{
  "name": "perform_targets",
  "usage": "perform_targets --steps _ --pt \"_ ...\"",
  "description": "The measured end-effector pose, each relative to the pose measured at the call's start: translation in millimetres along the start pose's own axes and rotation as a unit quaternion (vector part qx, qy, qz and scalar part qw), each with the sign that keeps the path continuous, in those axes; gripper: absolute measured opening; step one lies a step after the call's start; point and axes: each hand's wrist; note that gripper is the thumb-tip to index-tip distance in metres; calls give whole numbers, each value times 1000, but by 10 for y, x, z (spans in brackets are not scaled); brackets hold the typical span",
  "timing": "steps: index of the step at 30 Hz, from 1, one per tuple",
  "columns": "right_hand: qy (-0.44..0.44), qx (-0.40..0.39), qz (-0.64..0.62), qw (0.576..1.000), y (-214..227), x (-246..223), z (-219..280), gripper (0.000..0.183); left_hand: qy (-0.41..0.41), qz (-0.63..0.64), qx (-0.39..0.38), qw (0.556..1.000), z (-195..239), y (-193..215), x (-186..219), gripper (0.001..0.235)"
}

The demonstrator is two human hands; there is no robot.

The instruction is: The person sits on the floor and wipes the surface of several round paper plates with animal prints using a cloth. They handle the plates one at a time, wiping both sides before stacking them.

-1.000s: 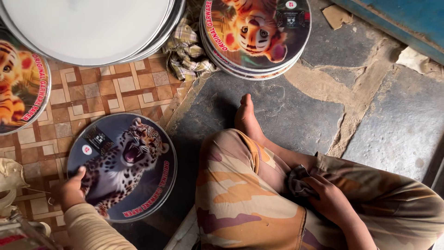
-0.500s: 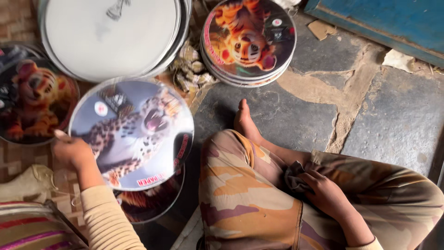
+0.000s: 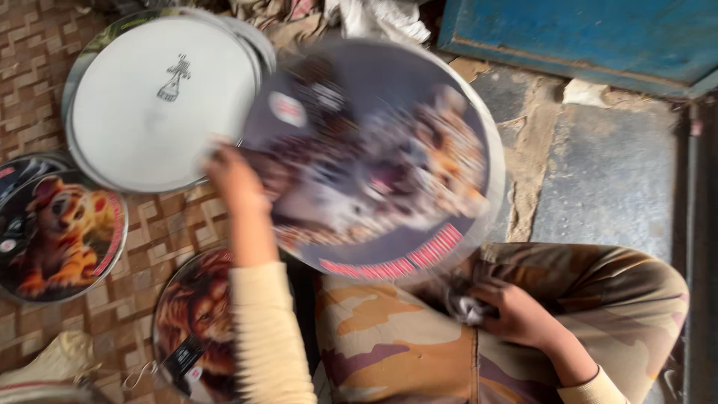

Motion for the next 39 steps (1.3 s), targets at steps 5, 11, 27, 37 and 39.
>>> perform_targets --steps 5,11,27,37,39 --pt "-29 -42 -286 957 72 387 450 65 20 -38 -81 996 1316 -1198 -690 54" --pt "-117 120 -309 936 3 823 769 61 -91 4 -177 980 1717 -1606 -1062 47" --pt "-64 519 158 838 219 223 201 27 -176 -116 -260 943 1621 -1605 -497 48" --pt "131 51 299 944 -309 -63 -711 35 -166 -100 -370 909 1862 -1668 -564 45" --pt "174 88 309 931 -149 114 -957 36 -154 -66 -379 910 1850 -1754 -711 45"
Point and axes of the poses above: each hand's wrist, its own z-axis away from the middle knuckle, its own y-axis out of the back of the hand, x = y × z, and after that the axes turned 2 degrees about -y, right-handed
